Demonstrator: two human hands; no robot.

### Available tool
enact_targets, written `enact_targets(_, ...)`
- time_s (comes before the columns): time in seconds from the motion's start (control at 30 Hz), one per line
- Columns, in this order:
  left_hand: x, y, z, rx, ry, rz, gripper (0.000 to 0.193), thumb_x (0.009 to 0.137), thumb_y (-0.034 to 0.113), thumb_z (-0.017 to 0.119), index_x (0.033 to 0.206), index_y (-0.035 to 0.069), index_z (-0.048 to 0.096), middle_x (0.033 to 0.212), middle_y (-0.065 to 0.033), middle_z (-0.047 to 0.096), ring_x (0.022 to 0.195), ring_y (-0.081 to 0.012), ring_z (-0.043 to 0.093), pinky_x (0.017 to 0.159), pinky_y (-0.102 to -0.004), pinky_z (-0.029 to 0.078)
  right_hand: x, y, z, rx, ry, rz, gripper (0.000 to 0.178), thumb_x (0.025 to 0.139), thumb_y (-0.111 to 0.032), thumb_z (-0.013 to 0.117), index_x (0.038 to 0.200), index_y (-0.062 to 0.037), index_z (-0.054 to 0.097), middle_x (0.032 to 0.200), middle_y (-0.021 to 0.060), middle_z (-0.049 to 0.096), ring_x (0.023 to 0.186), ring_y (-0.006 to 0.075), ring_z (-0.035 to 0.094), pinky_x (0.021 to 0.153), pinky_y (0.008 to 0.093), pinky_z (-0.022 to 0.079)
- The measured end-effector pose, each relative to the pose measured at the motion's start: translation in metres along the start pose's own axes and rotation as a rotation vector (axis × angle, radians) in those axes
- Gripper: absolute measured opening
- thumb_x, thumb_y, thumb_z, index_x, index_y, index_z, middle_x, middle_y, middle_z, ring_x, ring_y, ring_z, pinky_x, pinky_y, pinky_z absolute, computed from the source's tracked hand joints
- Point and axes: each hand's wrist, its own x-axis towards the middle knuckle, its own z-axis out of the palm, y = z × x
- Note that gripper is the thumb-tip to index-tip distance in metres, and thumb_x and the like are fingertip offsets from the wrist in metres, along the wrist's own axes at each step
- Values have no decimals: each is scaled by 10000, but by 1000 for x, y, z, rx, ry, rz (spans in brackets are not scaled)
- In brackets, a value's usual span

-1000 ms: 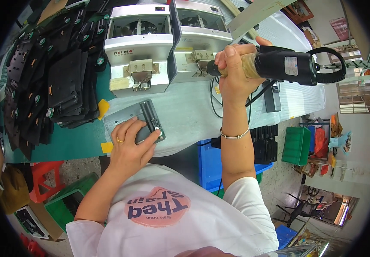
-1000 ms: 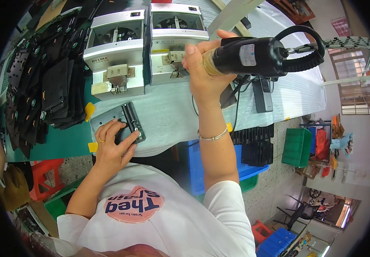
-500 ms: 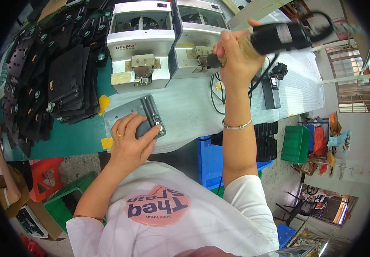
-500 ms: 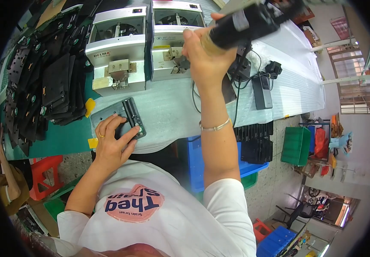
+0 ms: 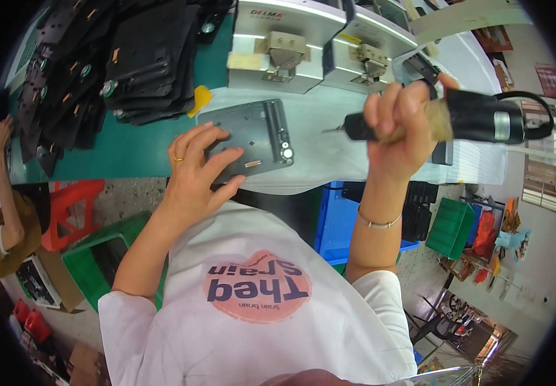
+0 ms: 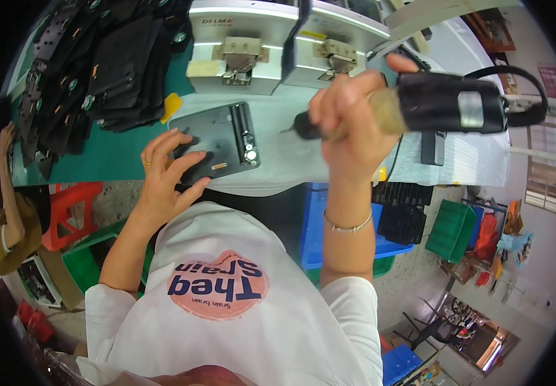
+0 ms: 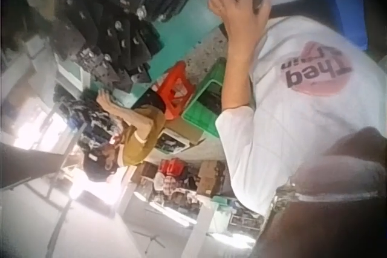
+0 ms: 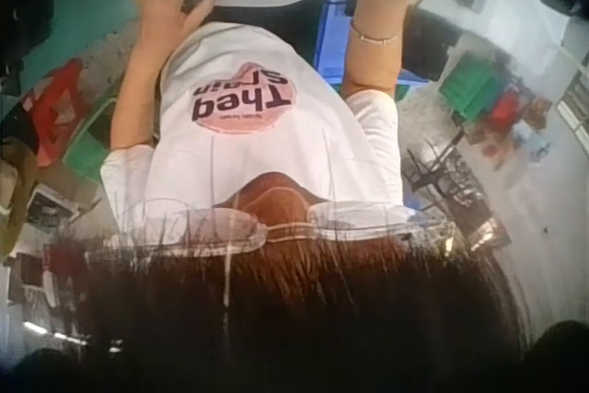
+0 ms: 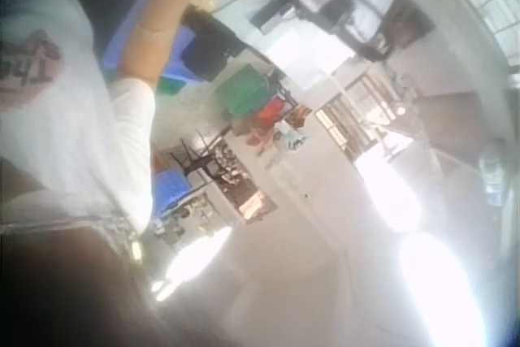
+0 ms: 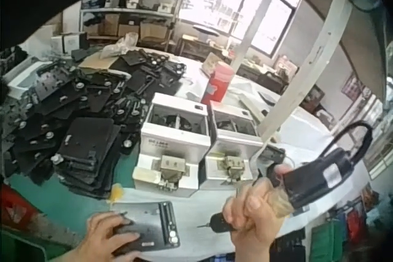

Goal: The person assembles plastic toy housing components by joining plastic parts with screws using an electric screwdriver.

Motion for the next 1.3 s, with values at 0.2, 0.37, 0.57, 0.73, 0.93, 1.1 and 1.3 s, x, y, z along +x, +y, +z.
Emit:
enact_targets(0.2, -5, 4, 3, 56, -5, 16, 342, 667, 200, 772, 1003, 193, 704, 1231, -74, 528, 1240, -303, 431, 1015, -467, 306, -54, 26, 34, -90, -103, 150, 527, 886, -19, 603, 1333, -152, 358, 669, 14, 441, 490, 122, 418, 453, 305, 400)
enact_targets(0.37, -6, 5, 6, 118, -31, 39, 293, 688, 223, 751, 980, 223, 727, 1232, -62, 525, 1251, -287, 421, 1018, -470, 297, -68, 43, 40, -170, -113, 160, 563, 877, 1, 647, 1324, -151, 342, 689, 24, 472, 497, 128, 449, 471, 327, 441)
enact_targets(0.57, -7, 4, 8, 121, -20, 48, 302, 676, 231, 759, 976, 224, 725, 1229, -58, 526, 1257, -275, 420, 1021, -470, 292, -69, 48, 43, -197, -122, 136, 555, 875, 6, 647, 1317, -140, 345, 684, 25, 469, 492, 128, 443, 467, 323, 440)
enact_targets(0.73, -6, 5, 8, 122, -10, 38, 304, 672, 224, 761, 973, 230, 726, 1226, -55, 528, 1258, -272, 419, 1017, -469, 300, -71, 52, 45, -145, -85, 164, 558, 829, 69, 652, 1278, -78, 355, 706, 40, 516, 537, 117, 487, 497, 279, 448)
enact_targets(0.93, -6, 4, 9, 111, -9, 34, 305, 670, 217, 760, 973, 232, 728, 1235, -54, 521, 1253, -272, 422, 1018, -474, 302, -73, 54, 44, -160, -70, 160, 570, 783, 121, 663, 1249, -21, 367, 729, 46, 567, 591, 95, 518, 547, 229, 437)
enact_targets(1.1, -7, 4, 10, 104, -5, 26, 312, 669, 217, 761, 979, 232, 728, 1238, -52, 518, 1252, -271, 423, 1024, -476, 297, -74, 55, 48, -229, -47, 170, 489, 768, 81, 704, 1174, -9, 447, 725, 38, 577, 592, 80, 487, 579, 231, 420)
enact_targets(1.3, -5, 5, 8, 51, -10, -16, 268, 697, 222, 751, 963, 211, 721, 1237, -48, 519, 1259, -284, 419, 1027, -485, 282, -60, 61, 58, -589, -511, -57, 643, 742, 50, 733, 1279, 80, 381, 698, 34, 566, 578, 88, 488, 575, 218, 385)
